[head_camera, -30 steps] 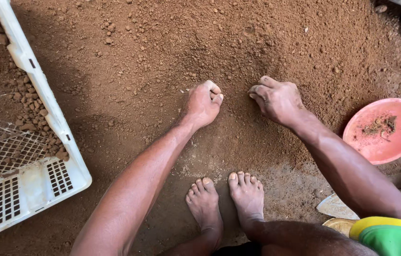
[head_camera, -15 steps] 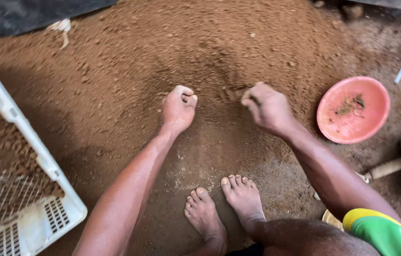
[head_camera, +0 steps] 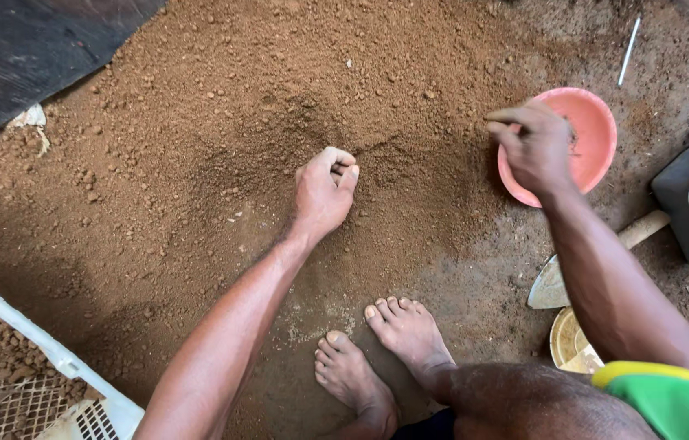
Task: The person repeatedly scoops loose soil from a pile on the floor and sifts it through a white plastic crate to separate finer particles. The person also uses both hands to break up clumps in the soil pile. The finer soil accumulates on the floor beneath the crate.
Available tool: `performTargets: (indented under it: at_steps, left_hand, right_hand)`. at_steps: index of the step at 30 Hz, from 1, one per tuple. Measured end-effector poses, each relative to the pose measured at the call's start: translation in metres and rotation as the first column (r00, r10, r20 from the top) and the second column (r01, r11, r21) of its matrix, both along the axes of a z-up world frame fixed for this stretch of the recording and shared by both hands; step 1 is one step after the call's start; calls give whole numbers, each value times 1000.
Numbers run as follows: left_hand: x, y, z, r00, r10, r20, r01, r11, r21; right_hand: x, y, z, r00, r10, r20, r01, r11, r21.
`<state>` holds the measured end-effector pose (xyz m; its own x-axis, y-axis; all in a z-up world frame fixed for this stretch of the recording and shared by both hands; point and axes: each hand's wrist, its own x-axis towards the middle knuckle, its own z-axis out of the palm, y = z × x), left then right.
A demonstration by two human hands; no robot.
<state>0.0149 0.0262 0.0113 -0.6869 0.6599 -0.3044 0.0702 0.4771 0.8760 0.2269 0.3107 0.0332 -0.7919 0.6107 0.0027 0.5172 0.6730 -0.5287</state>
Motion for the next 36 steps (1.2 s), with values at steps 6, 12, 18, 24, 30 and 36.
performTargets:
  at_steps: [6,12,18,24,30,36]
  left_hand:
    - [-3,2,1,998,-14,56,19,997,-78]
    - [-2,-8,-3,994,-1,105,8,998,-64]
    - [-4,-7,-7,995,-8,100,14,998,-66]
    - [-5,-4,1,991,-5,131,16,997,-80]
    - [-5,-1,8,995,0,103,2,1000,-21]
    - [-9,-5,2,990,42,132,-46,999,29]
  right_hand:
    - [-84,-49,-2,927,358,-106,-327,915,235]
    - [-97,-53,-3,919,394,24,-387,885,259]
    - [-88,-51,-6,992,101,-69,-112,977,-183]
    - [-115,-14,-5,979,-66,-192,-4,939,-345]
    - [-196,50,-24,990,-88,-109,55,960,-274]
    - [-226,63,-42,996,-24,86,47,961,-271]
